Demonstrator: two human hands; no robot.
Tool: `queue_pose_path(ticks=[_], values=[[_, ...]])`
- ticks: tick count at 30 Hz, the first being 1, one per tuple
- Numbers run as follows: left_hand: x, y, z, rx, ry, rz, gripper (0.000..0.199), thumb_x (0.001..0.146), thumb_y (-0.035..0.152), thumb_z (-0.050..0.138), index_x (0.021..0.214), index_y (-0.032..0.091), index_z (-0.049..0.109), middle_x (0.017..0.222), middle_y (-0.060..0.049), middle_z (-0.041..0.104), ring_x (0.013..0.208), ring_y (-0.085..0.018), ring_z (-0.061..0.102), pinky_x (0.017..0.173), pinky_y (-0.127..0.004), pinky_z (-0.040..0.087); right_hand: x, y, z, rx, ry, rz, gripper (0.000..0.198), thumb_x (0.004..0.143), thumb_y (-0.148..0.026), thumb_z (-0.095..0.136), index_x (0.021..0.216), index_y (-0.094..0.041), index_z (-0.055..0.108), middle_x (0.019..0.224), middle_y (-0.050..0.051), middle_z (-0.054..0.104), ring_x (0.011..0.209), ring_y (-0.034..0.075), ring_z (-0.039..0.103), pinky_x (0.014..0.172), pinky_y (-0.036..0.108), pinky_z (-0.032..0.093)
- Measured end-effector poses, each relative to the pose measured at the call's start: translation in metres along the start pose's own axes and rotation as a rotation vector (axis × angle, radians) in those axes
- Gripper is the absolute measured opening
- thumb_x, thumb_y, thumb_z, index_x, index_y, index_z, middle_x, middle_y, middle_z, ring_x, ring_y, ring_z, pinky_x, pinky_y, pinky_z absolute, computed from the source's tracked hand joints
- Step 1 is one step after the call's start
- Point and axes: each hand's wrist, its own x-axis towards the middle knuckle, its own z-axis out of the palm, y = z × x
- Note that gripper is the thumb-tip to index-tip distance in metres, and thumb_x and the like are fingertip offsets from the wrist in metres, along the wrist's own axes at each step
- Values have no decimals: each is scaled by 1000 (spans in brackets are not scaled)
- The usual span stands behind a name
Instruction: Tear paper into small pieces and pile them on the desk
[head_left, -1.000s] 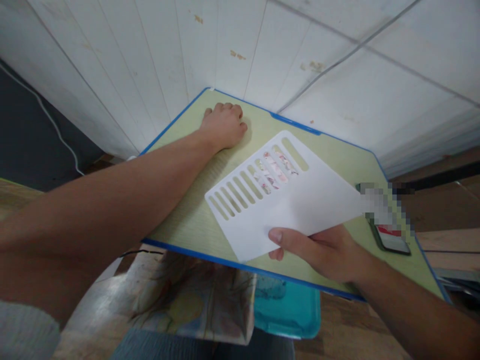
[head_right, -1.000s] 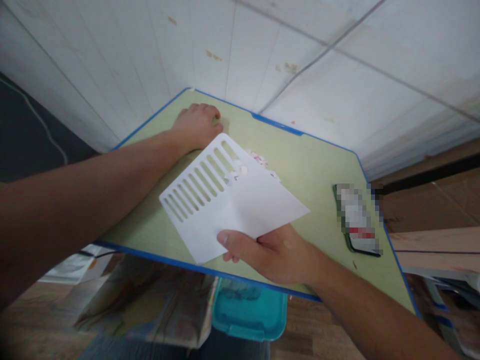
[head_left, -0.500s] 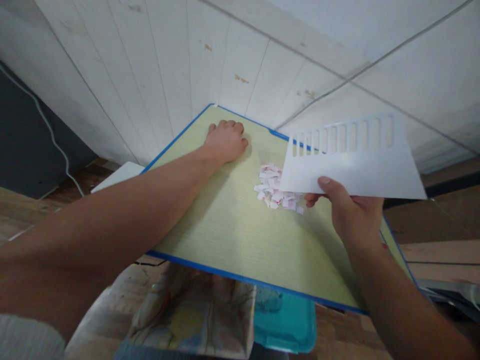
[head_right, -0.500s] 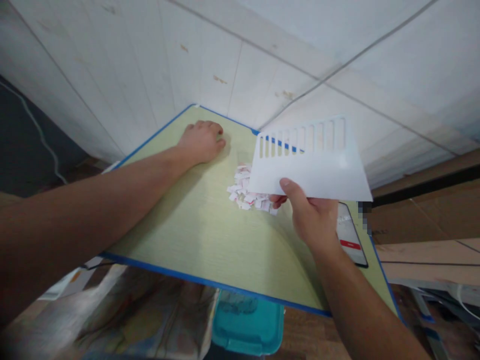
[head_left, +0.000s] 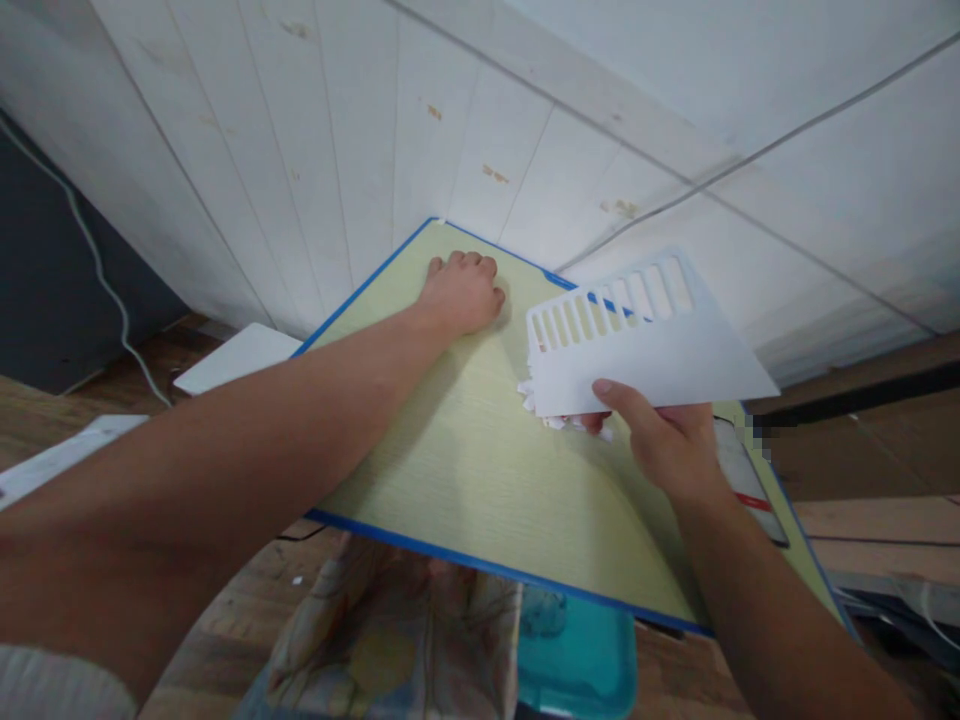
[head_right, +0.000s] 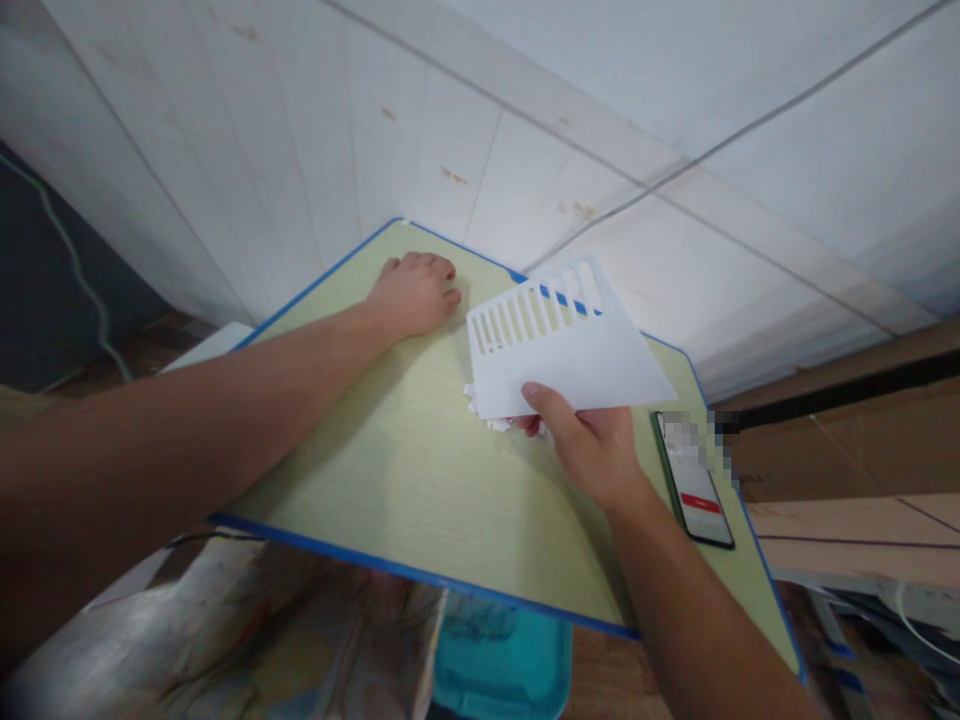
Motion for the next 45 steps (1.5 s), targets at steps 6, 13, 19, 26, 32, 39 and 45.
queue_pose_path(ticks=[6,13,19,26,32,39,45], values=[[0,0,-1,4,-12,-11,55,116,36,51,163,20,73,172,-19,70,163,-40,57,139,-64,42,1,6,-8,-41,28,31,44,100,-46,86,62,-28,72,60,4,73,55,26,70,55,40,60],[2,0,-2,20,-27,-26,57,117,39,52,169,22,68,172,-19,68,165,-40,55,140,-62,40,0,5,-6,-6,9,39,40,100,-40,82,64,-29,69,61,3,73,56,24,68,56,38,61],[4,-2,1,46,-22,-16,55,118,41,50,166,24,69,171,-18,68,164,-38,55,138,-58,41,-4,1,-2,6,-29,26,41,101,-41,84,66,-27,69,62,4,71,59,23,68,57,37,61],[5,-4,1,40,-43,-10,64,116,42,49,175,21,62,173,-20,67,166,-42,53,140,-63,38,-5,-5,-2,28,-63,20,41,102,-38,83,65,-26,70,62,4,72,60,23,69,59,38,64],[4,-2,0,17,-26,-23,60,116,40,51,172,24,65,172,-18,68,165,-41,55,139,-62,39,-2,1,-3,24,1,32,38,97,-37,83,63,-27,69,60,2,70,55,22,66,54,37,58],[5,-3,0,33,-26,-17,52,118,41,49,162,24,71,170,-18,69,163,-39,56,138,-60,42,-3,-1,-2,30,-28,33,42,99,-42,84,62,-28,67,60,3,70,57,24,67,56,38,60],[6,-4,2,33,-18,-15,54,117,42,50,164,24,70,169,-18,70,162,-40,57,138,-61,41,-1,1,-9,19,11,50,40,99,-43,84,65,-30,68,59,2,69,54,24,65,55,41,57]])
